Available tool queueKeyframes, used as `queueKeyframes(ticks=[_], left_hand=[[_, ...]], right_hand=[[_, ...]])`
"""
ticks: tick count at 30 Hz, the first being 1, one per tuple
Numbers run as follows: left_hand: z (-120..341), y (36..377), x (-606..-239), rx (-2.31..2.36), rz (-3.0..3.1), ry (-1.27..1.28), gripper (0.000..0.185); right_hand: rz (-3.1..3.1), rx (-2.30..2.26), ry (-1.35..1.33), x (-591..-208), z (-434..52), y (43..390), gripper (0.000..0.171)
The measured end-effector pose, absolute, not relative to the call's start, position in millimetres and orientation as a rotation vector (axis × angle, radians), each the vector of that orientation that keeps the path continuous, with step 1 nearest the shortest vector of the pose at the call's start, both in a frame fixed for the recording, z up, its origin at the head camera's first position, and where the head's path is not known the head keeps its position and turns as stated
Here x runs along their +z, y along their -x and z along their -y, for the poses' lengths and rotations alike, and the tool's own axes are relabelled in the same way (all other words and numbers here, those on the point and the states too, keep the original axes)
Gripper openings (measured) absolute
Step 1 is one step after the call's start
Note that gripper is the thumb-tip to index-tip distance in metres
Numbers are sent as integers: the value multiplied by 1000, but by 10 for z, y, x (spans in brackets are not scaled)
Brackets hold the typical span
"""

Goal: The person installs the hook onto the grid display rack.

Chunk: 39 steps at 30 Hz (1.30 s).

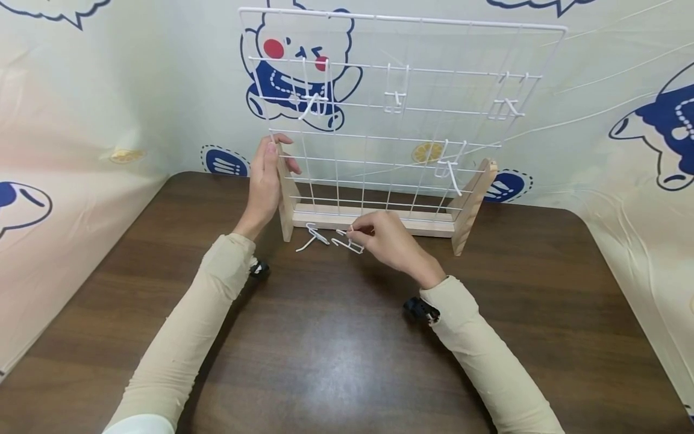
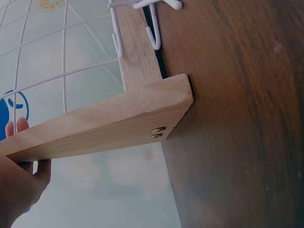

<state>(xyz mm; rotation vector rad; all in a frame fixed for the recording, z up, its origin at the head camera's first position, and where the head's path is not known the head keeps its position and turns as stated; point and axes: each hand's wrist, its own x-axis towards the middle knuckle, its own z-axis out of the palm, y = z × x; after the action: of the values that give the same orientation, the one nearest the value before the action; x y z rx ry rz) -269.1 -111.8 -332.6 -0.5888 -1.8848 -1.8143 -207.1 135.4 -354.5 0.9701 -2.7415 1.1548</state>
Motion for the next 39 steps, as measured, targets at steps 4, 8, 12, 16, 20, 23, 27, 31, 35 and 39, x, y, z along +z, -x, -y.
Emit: queueKeyframes(ticks=[4,8,12,16,20,23,27,31,35,39], left_hand=[[1116,2692,-3320,-1816,1889,591,33],[1119,2693,-3320,-1819,1894,589,34],[1124,2692,-3325,-1820,1902,583,34],[1126,2693,-3327,-1825,1901,572,34],[1122,2689,-3321,-1822,1901,571,34],[1117,2687,-3318,-1821,1900,574,34],[1114,2690,-3318,-1824,1895,575,34],[1115,2692,-3321,-1823,1894,574,34],[1118,2691,-3323,-1814,1899,574,34],[1112,2695,-3327,-1815,1895,575,34]], right_hand=[[2720,1149,-960,-3529,-1368,2075,10],[2679,1148,-918,-3516,-1370,2070,6],[2624,1259,-875,-3503,-1364,2062,6],[2537,1620,-838,-3500,-1350,2055,9],[2416,1887,-806,-3501,-1352,2064,14],[2353,1949,-790,-3485,-1362,2061,15],[2308,1958,-769,-3455,-1375,2052,13],[2283,1920,-774,-3435,-1396,2046,12],[2238,1920,-789,-3416,-1405,2049,13],[2185,1887,-802,-3362,-1412,2038,13]])
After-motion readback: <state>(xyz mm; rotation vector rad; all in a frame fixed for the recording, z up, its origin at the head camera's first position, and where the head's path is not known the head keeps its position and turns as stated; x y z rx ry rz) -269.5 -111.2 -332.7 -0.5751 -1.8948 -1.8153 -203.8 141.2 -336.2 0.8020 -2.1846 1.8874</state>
